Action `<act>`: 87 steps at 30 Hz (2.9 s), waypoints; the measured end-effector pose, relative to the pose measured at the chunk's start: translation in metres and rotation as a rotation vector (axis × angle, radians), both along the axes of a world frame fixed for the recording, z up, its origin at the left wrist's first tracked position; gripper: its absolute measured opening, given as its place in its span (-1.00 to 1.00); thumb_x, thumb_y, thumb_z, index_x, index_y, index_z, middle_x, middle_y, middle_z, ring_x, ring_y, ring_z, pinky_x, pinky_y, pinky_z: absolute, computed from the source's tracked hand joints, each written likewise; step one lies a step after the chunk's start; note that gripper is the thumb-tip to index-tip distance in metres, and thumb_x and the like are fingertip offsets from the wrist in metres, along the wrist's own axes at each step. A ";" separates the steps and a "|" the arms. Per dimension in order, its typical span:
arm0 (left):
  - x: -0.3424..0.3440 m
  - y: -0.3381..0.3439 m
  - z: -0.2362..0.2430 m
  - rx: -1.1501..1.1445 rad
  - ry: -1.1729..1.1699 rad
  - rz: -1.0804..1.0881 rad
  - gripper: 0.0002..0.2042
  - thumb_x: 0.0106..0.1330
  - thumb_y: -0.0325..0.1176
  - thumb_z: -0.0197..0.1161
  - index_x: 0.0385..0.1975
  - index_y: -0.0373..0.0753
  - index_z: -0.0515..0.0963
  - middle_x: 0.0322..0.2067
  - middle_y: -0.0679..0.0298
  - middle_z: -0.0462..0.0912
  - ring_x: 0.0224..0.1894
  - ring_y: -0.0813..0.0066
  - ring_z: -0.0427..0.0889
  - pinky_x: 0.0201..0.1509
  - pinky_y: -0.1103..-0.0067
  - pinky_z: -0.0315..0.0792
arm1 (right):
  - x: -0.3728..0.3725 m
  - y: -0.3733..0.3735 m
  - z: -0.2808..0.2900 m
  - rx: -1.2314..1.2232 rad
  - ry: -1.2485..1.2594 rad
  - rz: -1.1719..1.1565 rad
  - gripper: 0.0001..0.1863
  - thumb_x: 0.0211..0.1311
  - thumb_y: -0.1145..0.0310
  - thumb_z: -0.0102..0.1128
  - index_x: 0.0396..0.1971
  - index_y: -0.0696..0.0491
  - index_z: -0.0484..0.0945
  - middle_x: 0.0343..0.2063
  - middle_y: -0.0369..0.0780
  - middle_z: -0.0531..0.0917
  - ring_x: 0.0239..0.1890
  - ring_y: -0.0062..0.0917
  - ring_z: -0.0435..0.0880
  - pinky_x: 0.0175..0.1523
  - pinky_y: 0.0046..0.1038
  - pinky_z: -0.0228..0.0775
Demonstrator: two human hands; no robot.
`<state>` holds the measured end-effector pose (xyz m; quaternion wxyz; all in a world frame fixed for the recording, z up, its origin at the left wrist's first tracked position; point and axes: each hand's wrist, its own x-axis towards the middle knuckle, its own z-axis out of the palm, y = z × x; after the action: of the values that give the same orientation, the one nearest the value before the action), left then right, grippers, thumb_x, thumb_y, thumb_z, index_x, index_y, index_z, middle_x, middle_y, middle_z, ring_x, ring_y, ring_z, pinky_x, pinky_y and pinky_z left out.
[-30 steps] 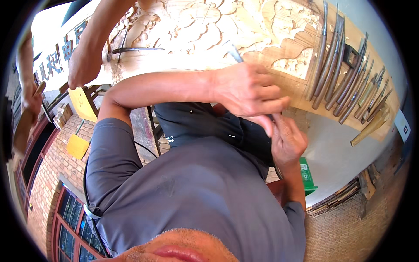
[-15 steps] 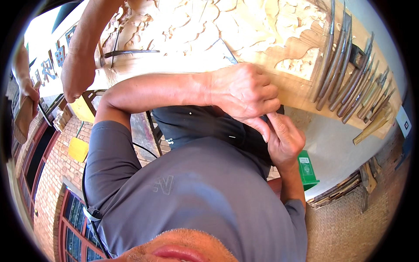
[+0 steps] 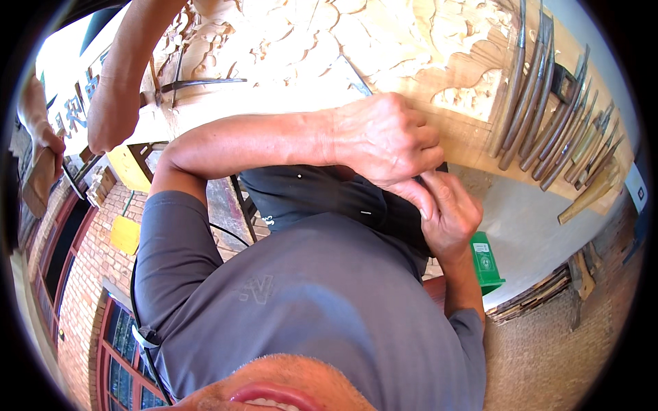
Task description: The person carves decorative patterns into a long wooden board using a chisel while another person uses a mallet and chisel on the same board.
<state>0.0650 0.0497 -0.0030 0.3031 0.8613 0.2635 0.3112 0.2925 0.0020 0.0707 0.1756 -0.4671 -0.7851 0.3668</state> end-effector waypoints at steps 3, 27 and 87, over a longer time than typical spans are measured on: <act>-0.001 0.000 0.001 -0.006 -0.011 0.019 -0.35 0.40 0.42 0.28 -0.51 -0.14 0.48 -0.54 0.31 0.48 -0.51 0.27 0.64 -0.45 0.36 0.55 | 0.001 0.001 -0.001 -0.012 0.003 0.004 -0.72 0.24 0.65 0.50 -0.05 0.23 0.77 -0.32 -0.04 0.76 -0.37 -0.17 0.79 -0.26 -0.33 0.60; 0.005 0.001 0.003 -0.051 -0.016 0.133 -0.37 0.50 0.35 0.18 -0.57 -0.14 0.50 -0.59 0.28 0.53 -0.57 0.21 0.65 -0.48 0.33 0.55 | -0.004 0.013 -0.004 0.022 -0.008 0.004 -0.85 0.23 0.76 0.42 -0.24 0.24 0.70 -0.39 -0.08 0.73 -0.44 -0.16 0.76 -0.32 -0.33 0.56; 0.010 0.012 0.002 -0.072 -0.054 0.331 -0.37 0.41 0.35 0.35 -0.59 -0.13 0.49 -0.56 0.28 0.52 -0.54 0.21 0.63 -0.49 0.30 0.53 | 0.005 0.051 0.003 0.063 -0.046 0.130 -0.84 0.25 0.70 0.49 -0.20 0.23 0.73 -0.45 -0.12 0.66 -0.49 -0.28 0.67 -0.38 -0.35 0.47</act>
<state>0.0748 0.0616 -0.0010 0.2853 0.7860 0.4045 0.3705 0.2978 0.0529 0.0735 0.1480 -0.4179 -0.8286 0.3418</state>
